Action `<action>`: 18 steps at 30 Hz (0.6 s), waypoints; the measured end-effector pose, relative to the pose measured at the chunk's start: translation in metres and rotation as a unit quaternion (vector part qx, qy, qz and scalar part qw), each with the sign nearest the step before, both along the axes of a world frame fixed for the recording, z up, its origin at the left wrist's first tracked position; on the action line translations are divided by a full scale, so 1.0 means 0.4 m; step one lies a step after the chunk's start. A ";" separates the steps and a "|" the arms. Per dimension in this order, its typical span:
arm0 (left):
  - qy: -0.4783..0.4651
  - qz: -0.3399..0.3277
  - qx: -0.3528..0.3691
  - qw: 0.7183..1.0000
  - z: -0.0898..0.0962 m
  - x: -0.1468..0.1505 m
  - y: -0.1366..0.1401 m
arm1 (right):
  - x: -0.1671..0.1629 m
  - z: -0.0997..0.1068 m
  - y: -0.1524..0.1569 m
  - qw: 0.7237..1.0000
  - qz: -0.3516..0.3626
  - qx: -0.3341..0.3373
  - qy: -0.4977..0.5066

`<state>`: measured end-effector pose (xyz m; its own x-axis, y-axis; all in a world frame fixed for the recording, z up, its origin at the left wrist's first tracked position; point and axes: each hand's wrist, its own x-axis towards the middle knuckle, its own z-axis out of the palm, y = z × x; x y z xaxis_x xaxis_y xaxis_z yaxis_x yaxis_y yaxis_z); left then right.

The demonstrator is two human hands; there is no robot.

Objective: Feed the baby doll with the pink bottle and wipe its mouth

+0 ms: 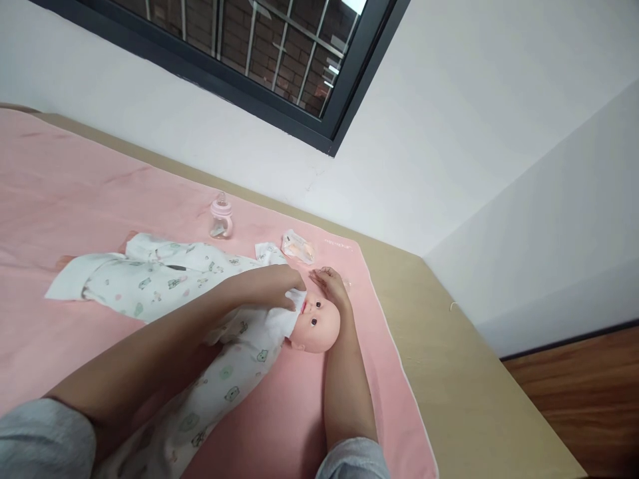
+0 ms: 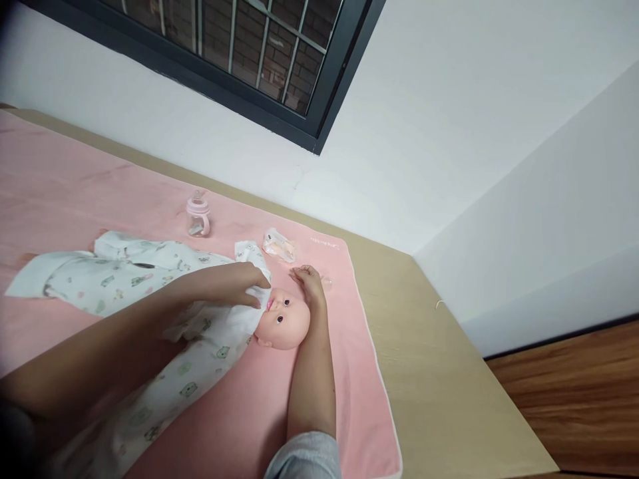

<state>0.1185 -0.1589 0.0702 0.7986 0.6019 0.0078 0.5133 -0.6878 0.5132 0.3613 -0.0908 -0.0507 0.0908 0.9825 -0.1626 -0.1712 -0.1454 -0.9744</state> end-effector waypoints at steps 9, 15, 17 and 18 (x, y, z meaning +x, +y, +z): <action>0.012 0.033 0.038 0.999 0.009 0.002 -0.010 | 0.014 -0.021 0.004 0.998 -0.039 0.007 0.041; 0.024 0.034 0.062 0.997 0.005 0.007 -0.003 | 0.018 -0.030 0.006 0.999 -0.041 0.016 0.031; -0.002 0.024 0.078 0.997 -0.002 0.007 -0.002 | 0.020 -0.033 0.007 0.998 -0.041 0.016 0.044; -0.019 0.019 0.087 0.996 -0.006 0.007 0.000 | 0.021 -0.034 0.007 0.998 -0.041 0.017 0.052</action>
